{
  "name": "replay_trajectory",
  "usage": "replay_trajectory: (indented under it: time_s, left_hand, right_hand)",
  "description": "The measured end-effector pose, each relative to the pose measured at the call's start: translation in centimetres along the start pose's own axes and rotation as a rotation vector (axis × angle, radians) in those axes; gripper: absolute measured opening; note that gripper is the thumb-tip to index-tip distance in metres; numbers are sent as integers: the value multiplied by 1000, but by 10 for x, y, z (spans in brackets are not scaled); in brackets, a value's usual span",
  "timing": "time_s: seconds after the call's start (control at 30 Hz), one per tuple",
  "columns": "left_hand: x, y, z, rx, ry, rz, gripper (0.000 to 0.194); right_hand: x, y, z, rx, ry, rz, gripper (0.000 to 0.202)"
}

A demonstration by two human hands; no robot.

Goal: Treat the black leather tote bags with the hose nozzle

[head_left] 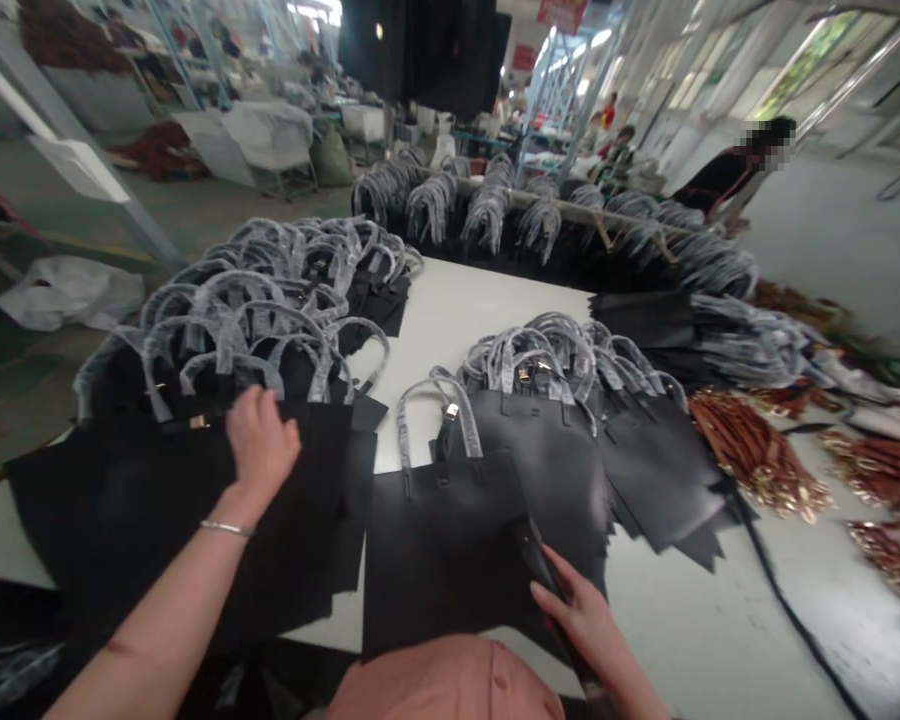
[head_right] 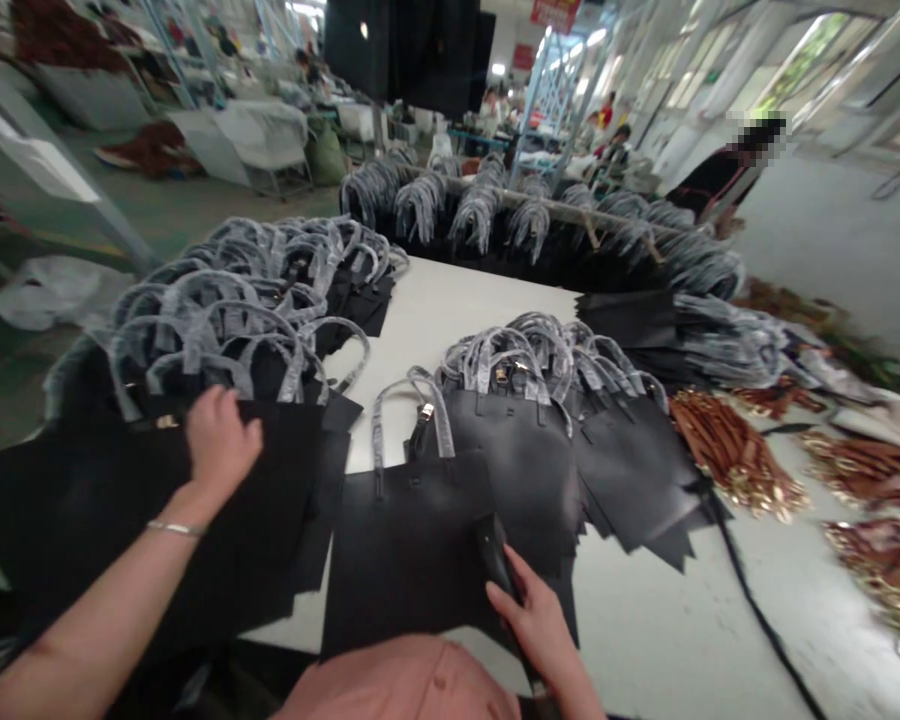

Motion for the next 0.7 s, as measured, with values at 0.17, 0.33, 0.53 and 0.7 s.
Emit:
replay_trajectory:
  time_s: [0.17,0.33,0.53,0.7]
  left_hand:
    - [-74,124,-142,-347,341,411,41]
    - [-90,180,-196,-453,163,617,54]
    - [-96,188,-197,-628,154,538,67]
    - [-96,200,-189,-718,100,547,70]
  right_hand:
    - [31,7,32,48,19,10,58]
    - [64,-4,52,132,57,-19,66]
    - [105,-17,62,238,70,43,56]
    - [120,-19,70,271,66,46,58]
Point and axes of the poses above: each hand's wrist, its own x-axis towards the middle knuckle, its own y-axis out of the palm, z = x × y, the point moved 5 cm from there along x, towards the middle knuckle, and after that the axes turned 12 degrees about z, right-handed, at the moved point
